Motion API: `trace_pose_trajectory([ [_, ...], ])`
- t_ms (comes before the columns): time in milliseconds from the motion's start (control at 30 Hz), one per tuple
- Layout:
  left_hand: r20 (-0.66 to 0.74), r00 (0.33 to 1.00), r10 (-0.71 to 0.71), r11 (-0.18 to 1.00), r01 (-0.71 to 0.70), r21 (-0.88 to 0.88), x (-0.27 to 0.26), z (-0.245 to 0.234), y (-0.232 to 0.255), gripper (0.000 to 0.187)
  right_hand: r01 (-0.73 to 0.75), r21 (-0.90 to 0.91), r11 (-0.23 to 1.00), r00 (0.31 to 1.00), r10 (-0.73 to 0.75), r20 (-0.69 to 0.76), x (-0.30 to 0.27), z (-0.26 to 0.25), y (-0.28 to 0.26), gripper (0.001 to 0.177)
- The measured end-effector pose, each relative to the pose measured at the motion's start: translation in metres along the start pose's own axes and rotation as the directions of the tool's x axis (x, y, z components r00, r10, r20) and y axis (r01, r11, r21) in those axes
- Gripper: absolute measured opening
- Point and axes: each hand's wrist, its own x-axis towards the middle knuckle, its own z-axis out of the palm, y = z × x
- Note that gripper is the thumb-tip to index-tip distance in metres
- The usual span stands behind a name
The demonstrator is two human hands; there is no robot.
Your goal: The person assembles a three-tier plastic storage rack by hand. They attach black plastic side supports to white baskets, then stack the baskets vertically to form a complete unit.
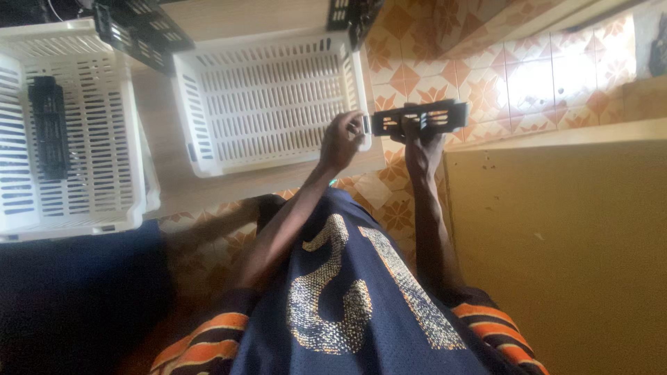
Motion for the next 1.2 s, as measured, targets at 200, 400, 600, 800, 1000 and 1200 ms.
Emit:
trace_pose_trajectory([
  [200,-0.029,1.000,-0.012,1.000,0.012,-0.001,-0.012,0.005,-0.008,0.047,-0.046,-0.107,0.993,0.999,0.046,-0.008,-0.008,0.017,0.000,0.034],
  [400,0.047,0.997,-0.060,0.998,0.060,0.015,-0.010,-0.008,0.004,0.053,0.010,-0.296,0.955,1.000,-0.011,-0.003,-0.004,0.031,-0.016,0.029],
  [600,0.089,0.994,-0.066,0.997,0.061,0.053,-0.006,-0.014,0.009,0.061,0.010,-0.361,0.933,1.000,-0.003,0.020,0.005,0.035,-0.014,0.024],
  [800,0.069,0.996,0.064,0.973,-0.078,0.218,0.004,-0.018,0.025,0.069,0.214,-0.146,0.966,0.976,-0.203,0.084,0.001,0.035,-0.007,0.028],
  [1000,0.180,0.954,0.240,0.928,-0.280,0.245,0.023,-0.018,0.029,0.060,0.129,-0.687,0.715,0.983,-0.004,0.181,0.000,0.039,0.020,0.019],
  [1200,0.189,0.953,0.237,0.926,-0.281,0.254,0.033,-0.020,0.035,0.055,0.096,-0.758,0.645,0.985,0.046,0.165,0.006,0.041,0.041,0.024],
])
